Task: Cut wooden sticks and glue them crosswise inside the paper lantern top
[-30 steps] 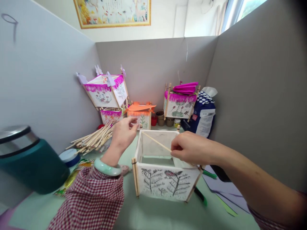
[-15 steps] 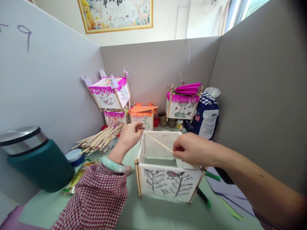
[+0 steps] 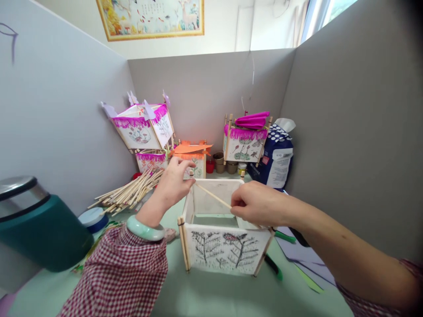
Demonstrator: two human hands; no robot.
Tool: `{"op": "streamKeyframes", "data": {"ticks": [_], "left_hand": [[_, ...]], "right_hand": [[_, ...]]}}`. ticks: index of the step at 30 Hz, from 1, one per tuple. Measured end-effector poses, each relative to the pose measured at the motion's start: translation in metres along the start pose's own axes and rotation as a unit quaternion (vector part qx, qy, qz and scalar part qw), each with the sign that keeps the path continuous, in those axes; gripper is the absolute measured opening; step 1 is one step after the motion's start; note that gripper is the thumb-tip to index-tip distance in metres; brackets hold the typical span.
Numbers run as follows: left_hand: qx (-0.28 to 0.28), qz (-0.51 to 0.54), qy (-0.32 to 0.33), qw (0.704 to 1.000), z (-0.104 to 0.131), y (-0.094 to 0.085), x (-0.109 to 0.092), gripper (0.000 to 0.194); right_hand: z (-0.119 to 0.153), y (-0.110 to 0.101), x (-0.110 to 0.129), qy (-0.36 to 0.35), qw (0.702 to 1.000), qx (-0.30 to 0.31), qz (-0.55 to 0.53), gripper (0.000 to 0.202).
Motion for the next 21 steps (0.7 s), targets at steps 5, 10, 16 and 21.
{"op": "streamKeyframes", "data": {"ticks": [5, 10, 16, 21], "left_hand": [[0.115, 0.055, 0.009, 0.992, -0.004, 0.017, 0.003, 0.025], [0.178, 0.047, -0.036, 0.982, -0.007, 0.026, 0.004, 0.021], [0.155, -0.053, -0.063, 0.985, -0.013, 0.031, 0.006, 0.019], [0.140, -0.067, -0.066, 0.986, -0.012, 0.032, 0.006, 0.017]], "right_hand": [[0.001, -0.001, 0.001, 0.007, 1.000, 0.003, 0.003, 0.017], [0.004, -0.002, 0.003, 0.005, 1.000, -0.002, -0.006, 0.017], [0.004, -0.002, 0.004, 0.004, 1.000, -0.008, -0.028, 0.017], [0.032, -0.017, -0.006, -0.016, 0.982, -0.139, -0.130, 0.022]]}}
Point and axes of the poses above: each hand's wrist, its own z-axis away from the middle knuckle, its own y-axis out of the palm, x = y × z, the point moved 8 cm from there along -z, towards the middle knuckle, and after that the axes turned 13 degrees about x, right-handed, at the moved point
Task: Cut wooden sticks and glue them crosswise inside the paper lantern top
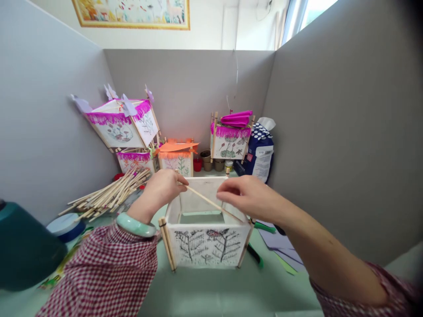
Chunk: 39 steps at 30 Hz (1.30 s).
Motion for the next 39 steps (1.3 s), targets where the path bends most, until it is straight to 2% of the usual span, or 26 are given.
{"op": "streamKeyframes", "data": {"ticks": [2, 4, 7, 10, 13, 16, 24, 30, 35, 39], "left_hand": [[-0.004, 0.006, 0.006, 1.000, 0.000, 0.000, 0.001, 0.016], [-0.004, 0.015, 0.013, 1.000, -0.002, 0.001, 0.002, 0.015], [-0.003, 0.025, 0.016, 1.000, -0.005, 0.004, 0.006, 0.015], [-0.009, 0.029, 0.013, 0.999, -0.006, 0.004, 0.007, 0.016], [-0.008, 0.026, 0.020, 0.999, -0.005, 0.004, 0.004, 0.016], [0.003, 0.021, 0.017, 1.000, -0.004, 0.004, 0.003, 0.017], [-0.013, 0.013, 0.023, 1.000, -0.004, 0.003, 0.003, 0.015], [0.002, 0.010, 0.011, 1.000, 0.000, 0.000, 0.002, 0.018], [0.024, 0.055, 0.057, 0.997, 0.007, -0.007, 0.000, 0.034], [0.017, 0.087, 0.075, 0.993, 0.008, -0.012, 0.003, 0.041]], "right_hand": [[0.024, -0.012, -0.017, 0.013, 0.991, -0.104, -0.084, 0.026], [0.047, -0.008, -0.040, 0.042, 0.973, -0.157, -0.162, 0.031], [0.067, 0.019, -0.060, 0.043, 0.963, -0.142, -0.223, 0.028], [0.075, 0.043, -0.061, 0.018, 0.968, -0.125, -0.215, 0.023], [0.077, 0.053, -0.057, 0.005, 0.968, -0.146, -0.203, 0.018], [0.077, 0.054, -0.055, 0.005, 0.966, -0.163, -0.199, 0.015], [0.075, 0.052, -0.055, 0.009, 0.971, -0.168, -0.173, 0.014], [0.075, 0.051, -0.050, 0.019, 0.974, -0.169, -0.146, 0.017], [0.075, 0.050, -0.052, 0.025, 0.975, -0.184, -0.121, 0.021], [0.072, 0.052, -0.055, 0.027, 0.976, -0.184, -0.116, 0.023]]}}
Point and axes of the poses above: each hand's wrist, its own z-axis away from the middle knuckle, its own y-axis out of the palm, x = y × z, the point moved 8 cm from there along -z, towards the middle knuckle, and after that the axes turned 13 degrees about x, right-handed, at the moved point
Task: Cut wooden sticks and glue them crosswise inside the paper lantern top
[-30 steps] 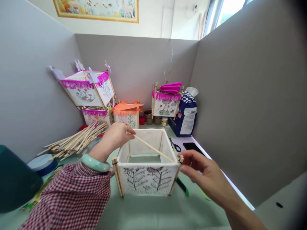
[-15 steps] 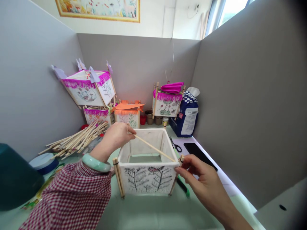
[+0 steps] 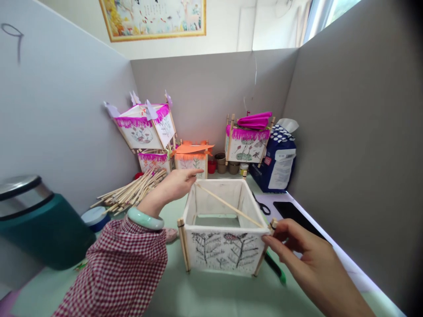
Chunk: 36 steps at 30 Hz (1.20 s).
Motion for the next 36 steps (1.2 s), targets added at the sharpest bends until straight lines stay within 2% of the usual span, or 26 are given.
{"op": "streamKeyframes", "data": {"ticks": [5, 10, 18, 24, 27, 29, 31, 33, 34, 36], "left_hand": [[-0.012, -0.006, 0.004, 1.000, -0.003, 0.000, 0.005, 0.044], [-0.028, -0.041, 0.000, 0.999, -0.002, -0.001, 0.001, 0.042], [-0.067, -0.057, -0.036, 0.995, -0.001, -0.005, 0.004, 0.042], [-0.056, -0.030, -0.038, 0.997, 0.001, -0.003, 0.012, 0.044], [-0.040, -0.015, -0.027, 0.999, 0.002, -0.004, 0.015, 0.047], [-0.049, -0.028, -0.028, 0.998, 0.003, -0.009, 0.015, 0.047], [-0.085, -0.058, -0.024, 0.994, 0.007, -0.018, 0.010, 0.043], [-0.108, -0.080, 0.003, 0.991, 0.010, -0.026, -0.005, 0.036], [-0.097, -0.082, 0.026, 0.992, 0.010, -0.027, -0.015, 0.032], [-0.031, -0.074, 0.076, 0.994, 0.007, -0.022, -0.036, 0.027]], "right_hand": [[0.000, -0.001, 0.001, 0.005, 1.000, -0.003, -0.001, 0.023], [-0.001, -0.002, -0.001, 0.015, 1.000, 0.001, 0.002, 0.021], [-0.013, -0.003, 0.000, 0.012, 1.000, 0.003, 0.007, 0.019], [-0.013, -0.003, -0.006, 0.000, 1.000, -0.021, 0.004, 0.020], [-0.014, -0.003, -0.007, -0.003, 1.000, -0.020, 0.005, 0.021], [-0.015, -0.002, -0.008, 0.001, 1.000, -0.014, 0.003, 0.021], [-0.016, -0.002, -0.009, 0.004, 1.000, -0.011, -0.002, 0.022], [-0.015, -0.003, -0.011, 0.007, 1.000, -0.008, -0.005, 0.022], [-0.015, -0.003, -0.012, 0.008, 1.000, -0.006, -0.006, 0.022], [-0.015, -0.002, -0.014, 0.008, 1.000, -0.002, -0.006, 0.022]]}}
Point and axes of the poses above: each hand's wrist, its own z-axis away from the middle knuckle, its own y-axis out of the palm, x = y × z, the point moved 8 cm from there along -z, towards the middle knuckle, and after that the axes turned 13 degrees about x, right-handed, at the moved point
